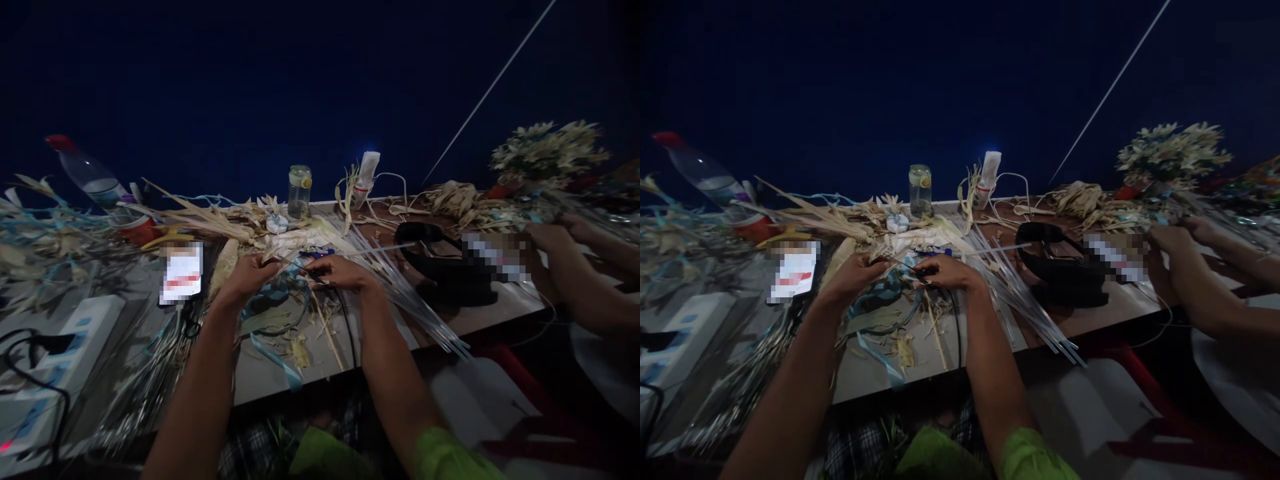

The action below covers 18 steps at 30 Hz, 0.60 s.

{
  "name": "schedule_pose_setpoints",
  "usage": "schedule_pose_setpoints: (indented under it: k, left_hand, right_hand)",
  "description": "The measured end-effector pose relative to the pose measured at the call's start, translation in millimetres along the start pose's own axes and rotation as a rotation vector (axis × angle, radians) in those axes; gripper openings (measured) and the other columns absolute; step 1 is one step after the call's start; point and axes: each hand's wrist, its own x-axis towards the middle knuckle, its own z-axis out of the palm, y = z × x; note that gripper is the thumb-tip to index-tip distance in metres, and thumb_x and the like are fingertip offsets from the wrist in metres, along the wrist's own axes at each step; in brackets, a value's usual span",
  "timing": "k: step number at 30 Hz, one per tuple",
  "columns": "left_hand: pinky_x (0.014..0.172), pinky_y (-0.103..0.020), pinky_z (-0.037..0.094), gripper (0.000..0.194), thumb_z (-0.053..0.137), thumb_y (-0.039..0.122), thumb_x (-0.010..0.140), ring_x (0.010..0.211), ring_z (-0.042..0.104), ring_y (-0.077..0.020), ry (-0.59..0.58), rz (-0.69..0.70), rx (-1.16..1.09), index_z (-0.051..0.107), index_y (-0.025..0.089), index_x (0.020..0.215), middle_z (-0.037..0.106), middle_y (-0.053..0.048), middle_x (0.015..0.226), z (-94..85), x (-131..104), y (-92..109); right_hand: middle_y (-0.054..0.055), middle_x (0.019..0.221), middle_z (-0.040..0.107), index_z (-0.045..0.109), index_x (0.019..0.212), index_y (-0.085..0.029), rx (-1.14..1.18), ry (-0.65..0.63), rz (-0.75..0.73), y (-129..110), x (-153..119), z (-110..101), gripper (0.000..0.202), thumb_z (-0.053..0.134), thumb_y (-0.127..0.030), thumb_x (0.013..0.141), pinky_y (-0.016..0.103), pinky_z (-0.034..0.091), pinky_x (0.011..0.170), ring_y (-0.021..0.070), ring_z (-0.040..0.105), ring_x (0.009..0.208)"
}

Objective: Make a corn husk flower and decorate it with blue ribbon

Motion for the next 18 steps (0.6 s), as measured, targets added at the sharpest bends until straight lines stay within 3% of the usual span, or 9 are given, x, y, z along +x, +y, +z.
schedule_pose_setpoints:
  k: [5, 18]
  left_hand:
    - [0.043, -0.02, 0.028, 0.02, 0.061, 0.031, 0.061, 0.045, 0.038, -0.0072, -0.016, -0.027, -0.034, 0.059, 0.012, 0.062, 0.048, 0.001, 0.051, -2.2, 2.4, -7.3]
    - [0.038, -0.019, 0.024, 0.024, 0.064, 0.035, 0.06, 0.04, 0.034, -0.0055, 0.0, -0.067, -0.092, 0.054, 0.013, 0.056, 0.043, 0.002, 0.046, -1.7, -0.7, -0.9]
  right_hand:
    - [0.007, 0.1, 0.066, 0.066, 0.101, -0.015, -0.018, 0.006, 0.012, 2.8, 0.8, -0.3, 0.046, 0.069, -0.038, 0.062, 0.029, 0.046, 0.073, 0.0204, 0.059, 0.088]
    - [0.003, 0.078, 0.064, 0.066, 0.093, -0.01, 0.058, 0.026, 0.035, 0.1, 2.7, 2.8, 0.042, 0.065, -0.04, 0.064, 0.022, 0.04, 0.061, 0.0117, 0.054, 0.066]
